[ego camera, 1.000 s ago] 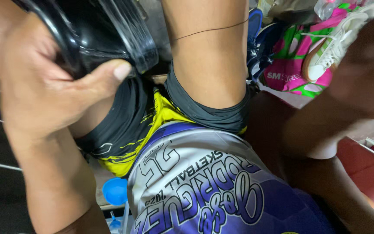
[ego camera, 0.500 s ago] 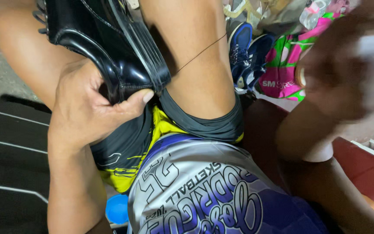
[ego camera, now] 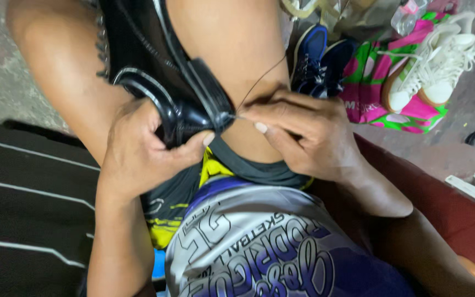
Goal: The person is sitting on the floor and sewing a black shoe using a needle and thread. They repeatedly push the needle through the shoe's upper material and pull the thread tight to secure the stitches.
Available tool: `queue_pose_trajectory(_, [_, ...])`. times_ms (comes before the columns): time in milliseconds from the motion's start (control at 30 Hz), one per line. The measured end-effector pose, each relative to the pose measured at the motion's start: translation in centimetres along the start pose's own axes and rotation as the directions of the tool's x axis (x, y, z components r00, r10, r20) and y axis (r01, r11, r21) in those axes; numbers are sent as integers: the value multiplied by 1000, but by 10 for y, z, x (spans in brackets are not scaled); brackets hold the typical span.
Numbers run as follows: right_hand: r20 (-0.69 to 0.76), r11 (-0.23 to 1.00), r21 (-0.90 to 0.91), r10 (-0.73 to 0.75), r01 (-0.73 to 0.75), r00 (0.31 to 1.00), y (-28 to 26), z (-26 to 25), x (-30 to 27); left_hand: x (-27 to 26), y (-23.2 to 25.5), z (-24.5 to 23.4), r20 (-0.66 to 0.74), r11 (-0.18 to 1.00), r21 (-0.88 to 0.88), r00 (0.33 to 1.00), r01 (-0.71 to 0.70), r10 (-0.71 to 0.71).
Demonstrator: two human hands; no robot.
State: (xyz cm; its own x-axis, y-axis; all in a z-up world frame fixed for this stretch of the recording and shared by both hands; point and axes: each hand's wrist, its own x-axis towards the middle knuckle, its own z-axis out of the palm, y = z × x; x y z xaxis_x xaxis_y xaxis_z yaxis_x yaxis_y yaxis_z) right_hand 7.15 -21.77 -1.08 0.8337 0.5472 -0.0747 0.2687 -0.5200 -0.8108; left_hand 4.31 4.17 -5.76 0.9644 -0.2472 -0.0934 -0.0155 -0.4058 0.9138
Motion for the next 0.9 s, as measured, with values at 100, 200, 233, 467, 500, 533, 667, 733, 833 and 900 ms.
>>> queue_pose_trajectory(100, [31,998,-52,-17,19,999,5,-1,0,-1,1,-1,6,997,-72,1000,-1,2])
queue_pose_trajectory(200, [77,997,-81,-7,13,997,5,-1,0,-6,2,1,18,997,-74,1000,7,-5])
queue_pose_trajectory(233, [90,995,-92,-15,23,996,5,0,2,-7,2,1,15,998,-70,1000,6,-5])
queue_pose_trajectory(467, [150,973,-209,-61,92,987,-5,-5,11,-9,0,4,-25,998,16,998,-52,53])
queue_pose_trajectory(500, [159,969,-230,-56,92,986,-7,-5,11,-11,2,5,-37,998,31,997,-61,62])
queue_pose_trajectory(533, [171,963,-250,-55,98,984,-9,-7,10,-11,2,5,-36,998,24,998,-59,60])
queue_pose_trajectory(667, [207,937,-323,-65,131,976,-18,-11,9,-11,4,6,-44,997,17,997,-70,70])
queue_pose_trajectory(733, [205,934,-321,-92,155,974,-24,-14,13,-12,7,6,-57,998,24,996,-66,68])
queue_pose_trajectory(833, [208,933,-320,-100,165,973,-33,-20,19,-13,13,8,-66,997,29,995,-69,71])
queue_pose_trajectory(900, [251,912,-380,-55,151,966,-37,-29,20,-13,16,11,-69,993,54,992,-104,108])
